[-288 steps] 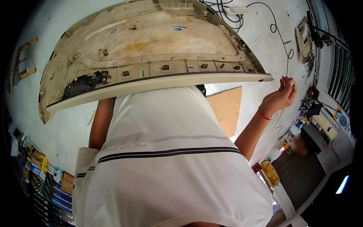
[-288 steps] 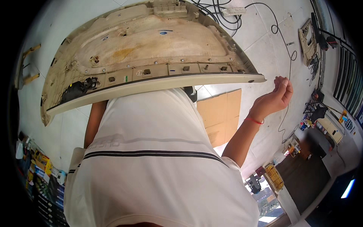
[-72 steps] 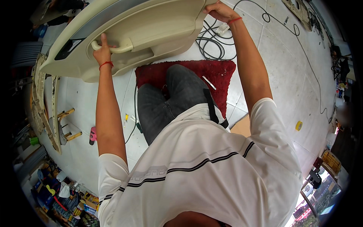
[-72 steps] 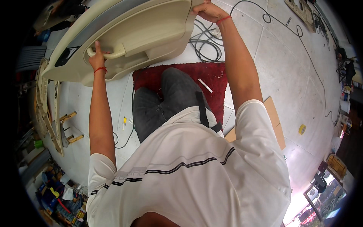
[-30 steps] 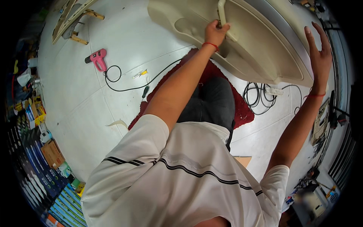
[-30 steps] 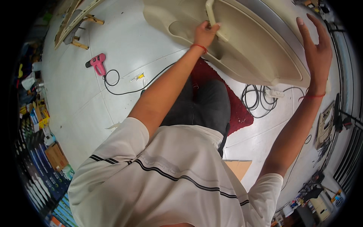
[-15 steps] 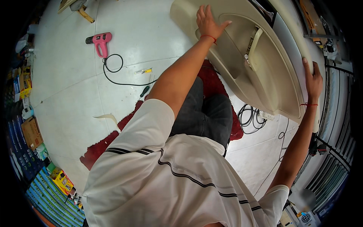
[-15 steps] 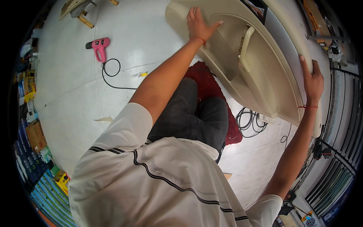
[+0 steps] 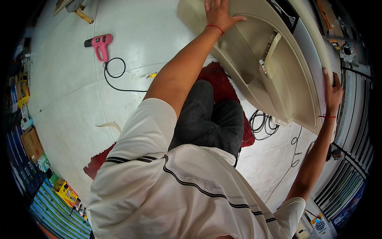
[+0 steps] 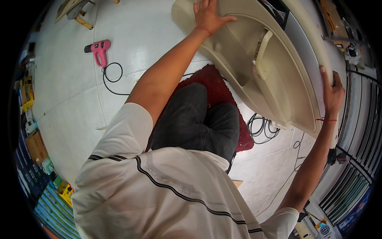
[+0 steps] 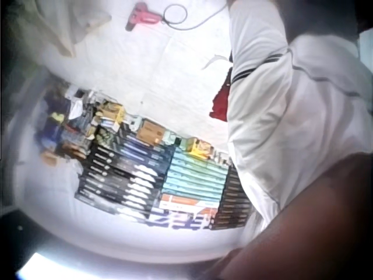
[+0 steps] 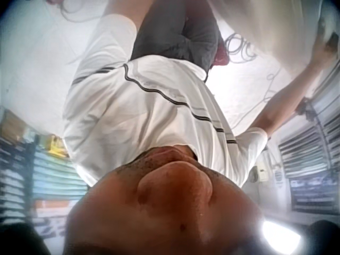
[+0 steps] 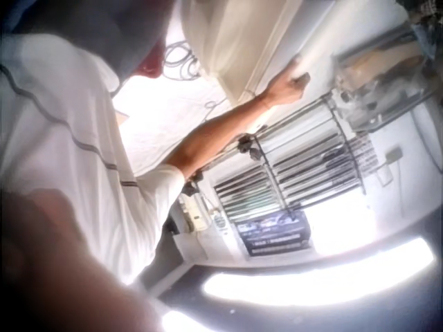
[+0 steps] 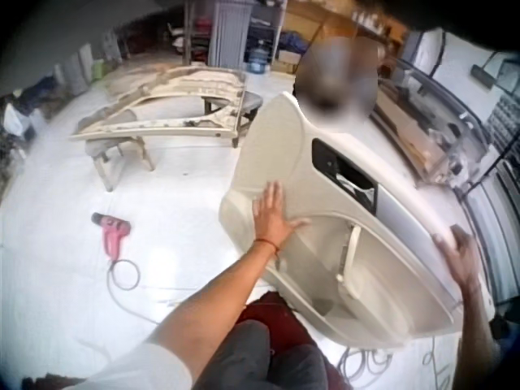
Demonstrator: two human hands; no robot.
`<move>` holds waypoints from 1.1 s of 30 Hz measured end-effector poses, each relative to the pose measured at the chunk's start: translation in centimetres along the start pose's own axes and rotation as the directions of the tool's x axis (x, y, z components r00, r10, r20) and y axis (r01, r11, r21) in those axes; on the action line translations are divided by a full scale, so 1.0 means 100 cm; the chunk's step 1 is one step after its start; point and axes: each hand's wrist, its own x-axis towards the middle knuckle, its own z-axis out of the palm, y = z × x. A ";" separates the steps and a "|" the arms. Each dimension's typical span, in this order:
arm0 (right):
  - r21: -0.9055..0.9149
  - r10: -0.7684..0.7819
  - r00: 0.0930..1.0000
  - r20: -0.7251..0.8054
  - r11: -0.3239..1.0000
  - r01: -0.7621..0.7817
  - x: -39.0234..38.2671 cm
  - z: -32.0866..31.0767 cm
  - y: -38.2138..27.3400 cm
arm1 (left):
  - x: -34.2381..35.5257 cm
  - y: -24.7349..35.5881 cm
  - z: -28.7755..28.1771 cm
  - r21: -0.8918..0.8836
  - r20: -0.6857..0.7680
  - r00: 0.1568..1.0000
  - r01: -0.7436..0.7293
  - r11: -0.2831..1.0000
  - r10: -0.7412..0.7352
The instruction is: The person sits on the floor and works on a beige car door panel. They handle the panel, flip it over, and use a small knife to scrape and remove material from the edges and surface.
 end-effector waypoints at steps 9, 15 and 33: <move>-0.048 -0.047 0.997 -0.058 0.998 0.044 0.004 0.006 0.005 | -0.005 -0.036 0.011 0.010 0.038 0.998 0.039 0.999 -0.040; -0.032 -0.082 0.995 -0.065 0.996 0.080 0.027 0.018 -0.006 | -0.039 0.000 0.122 -0.384 -0.141 0.858 0.413 0.826 -0.495; -0.029 -0.034 0.997 0.074 0.999 0.037 0.004 0.000 -0.047 | -0.174 0.054 0.039 -0.551 0.456 0.833 0.540 0.636 -0.313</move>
